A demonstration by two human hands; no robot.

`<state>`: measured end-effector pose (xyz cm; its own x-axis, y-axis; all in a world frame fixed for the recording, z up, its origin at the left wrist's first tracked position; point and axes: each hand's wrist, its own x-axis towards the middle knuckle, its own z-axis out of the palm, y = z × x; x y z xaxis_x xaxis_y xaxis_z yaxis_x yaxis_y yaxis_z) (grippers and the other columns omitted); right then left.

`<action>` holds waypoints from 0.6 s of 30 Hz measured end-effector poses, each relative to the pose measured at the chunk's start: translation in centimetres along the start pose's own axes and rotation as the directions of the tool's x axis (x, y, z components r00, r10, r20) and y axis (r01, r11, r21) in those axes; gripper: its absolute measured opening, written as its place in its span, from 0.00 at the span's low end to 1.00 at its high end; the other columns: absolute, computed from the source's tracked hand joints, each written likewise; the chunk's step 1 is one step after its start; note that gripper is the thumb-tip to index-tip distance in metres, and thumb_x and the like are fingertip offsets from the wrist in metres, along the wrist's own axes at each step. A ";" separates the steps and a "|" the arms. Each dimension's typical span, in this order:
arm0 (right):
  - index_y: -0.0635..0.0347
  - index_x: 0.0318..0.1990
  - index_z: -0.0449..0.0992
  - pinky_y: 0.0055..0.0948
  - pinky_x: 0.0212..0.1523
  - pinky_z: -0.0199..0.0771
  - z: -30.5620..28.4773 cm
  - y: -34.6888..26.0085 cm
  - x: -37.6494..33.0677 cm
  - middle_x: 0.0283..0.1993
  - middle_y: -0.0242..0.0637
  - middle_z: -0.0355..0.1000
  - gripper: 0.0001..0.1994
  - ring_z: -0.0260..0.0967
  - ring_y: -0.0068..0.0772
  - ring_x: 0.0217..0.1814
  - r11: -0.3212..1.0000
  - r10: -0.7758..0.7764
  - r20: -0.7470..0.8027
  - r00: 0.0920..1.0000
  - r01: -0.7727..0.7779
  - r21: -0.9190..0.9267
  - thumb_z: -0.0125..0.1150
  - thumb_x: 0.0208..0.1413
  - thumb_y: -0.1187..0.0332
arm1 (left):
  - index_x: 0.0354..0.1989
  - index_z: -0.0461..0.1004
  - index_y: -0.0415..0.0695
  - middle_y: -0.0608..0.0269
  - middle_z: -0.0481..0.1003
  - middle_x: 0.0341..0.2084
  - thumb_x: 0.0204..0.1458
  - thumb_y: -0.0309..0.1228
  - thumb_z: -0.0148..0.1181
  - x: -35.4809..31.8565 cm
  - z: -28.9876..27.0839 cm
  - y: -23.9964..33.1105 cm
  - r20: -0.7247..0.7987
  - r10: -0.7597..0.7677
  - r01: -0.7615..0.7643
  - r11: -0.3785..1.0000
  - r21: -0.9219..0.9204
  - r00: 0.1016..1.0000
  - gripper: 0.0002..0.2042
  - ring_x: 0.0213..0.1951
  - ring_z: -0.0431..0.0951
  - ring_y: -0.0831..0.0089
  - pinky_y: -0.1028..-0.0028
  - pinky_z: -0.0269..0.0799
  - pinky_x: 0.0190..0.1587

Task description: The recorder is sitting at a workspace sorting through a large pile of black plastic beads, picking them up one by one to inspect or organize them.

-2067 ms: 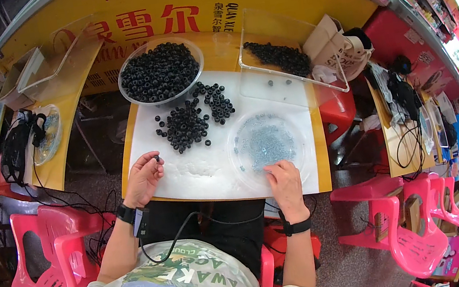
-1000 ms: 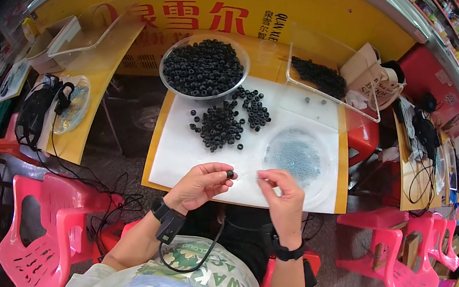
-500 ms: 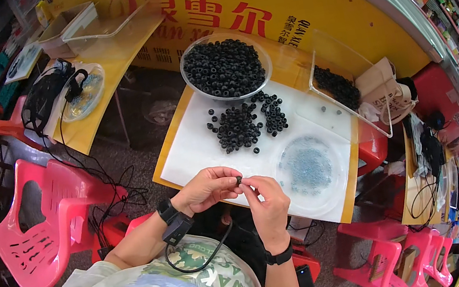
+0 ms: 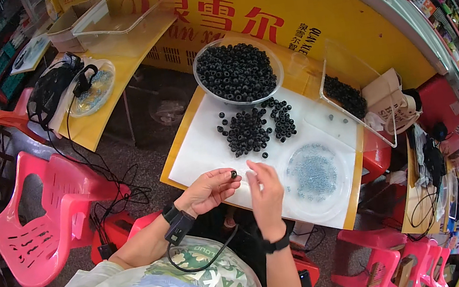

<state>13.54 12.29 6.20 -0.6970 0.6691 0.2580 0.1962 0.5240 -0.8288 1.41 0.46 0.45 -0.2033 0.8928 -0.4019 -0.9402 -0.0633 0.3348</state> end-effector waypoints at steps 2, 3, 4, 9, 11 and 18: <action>0.63 0.43 0.79 0.32 0.36 0.72 0.1 1.8 2.1 0.38 0.41 0.74 0.09 0.72 0.39 0.35 0.995 0.010 0.043 0.999 -0.006 -0.104 0.60 0.54 0.74 | 0.49 0.72 0.42 0.57 0.79 0.42 0.60 0.29 0.57 0.0 -0.1 0.3 -0.020 0.007 -0.007 1.000 -0.004 1.000 0.10 0.42 0.81 0.72 0.78 0.80 0.43; 0.63 0.42 0.78 0.34 0.36 0.72 0.3 2.3 3.0 0.37 0.42 0.73 0.08 0.72 0.41 0.35 0.988 0.004 0.073 0.997 0.008 -0.157 0.60 0.54 0.75 | 0.49 0.72 0.42 0.57 0.79 0.42 0.60 0.29 0.57 -0.1 -0.1 0.5 -0.018 0.008 -0.008 1.000 -0.005 1.000 0.10 0.42 0.81 0.72 0.78 0.80 0.43; 0.64 0.40 0.78 0.36 0.37 0.72 0.7 2.9 3.7 0.36 0.42 0.73 0.07 0.72 0.43 0.35 0.978 -0.003 0.106 0.994 0.025 -0.206 0.59 0.54 0.76 | 0.49 0.72 0.42 0.58 0.79 0.42 0.60 0.30 0.57 -0.2 -0.3 0.6 -0.018 0.012 -0.013 1.000 -0.007 1.000 0.10 0.42 0.81 0.72 0.78 0.80 0.43; 0.63 0.35 0.76 0.41 0.40 0.71 2.6 5.3 5.8 0.36 0.43 0.72 0.05 0.71 0.48 0.38 0.907 -0.144 0.168 0.975 0.198 -0.371 0.61 0.50 0.76 | 0.49 0.72 0.41 0.58 0.79 0.41 0.60 0.30 0.57 -0.7 -0.9 1.4 -0.008 0.038 -0.038 0.999 -0.024 0.999 0.11 0.42 0.81 0.72 0.78 0.81 0.42; 0.63 0.35 0.76 0.41 0.40 0.71 3.1 5.4 6.0 0.36 0.43 0.72 0.05 0.71 0.49 0.39 0.888 -0.131 0.176 0.976 0.195 -0.417 0.61 0.49 0.76 | 0.49 0.72 0.41 0.57 0.79 0.41 0.60 0.30 0.57 -1.0 -1.0 1.8 -0.009 0.046 -0.046 0.999 -0.022 0.999 0.11 0.42 0.81 0.72 0.78 0.81 0.42; 0.65 0.38 0.79 0.22 0.33 0.70 0.5 0.6 3.8 0.28 0.29 0.75 0.06 0.69 0.20 0.28 0.957 0.221 0.117 0.968 -0.238 0.166 0.64 0.53 0.74 | 0.48 0.73 0.40 0.55 0.78 0.42 0.59 0.28 0.58 -1.0 -0.9 2.5 -0.027 0.056 -0.056 0.998 -0.010 0.998 0.10 0.43 0.81 0.71 0.77 0.80 0.44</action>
<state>10.70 14.87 6.42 -0.7118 0.7023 0.0087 0.2397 0.2545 -0.9369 -0.95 -1.00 0.93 -0.2629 0.8756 -0.4052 -0.9298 -0.1178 0.3486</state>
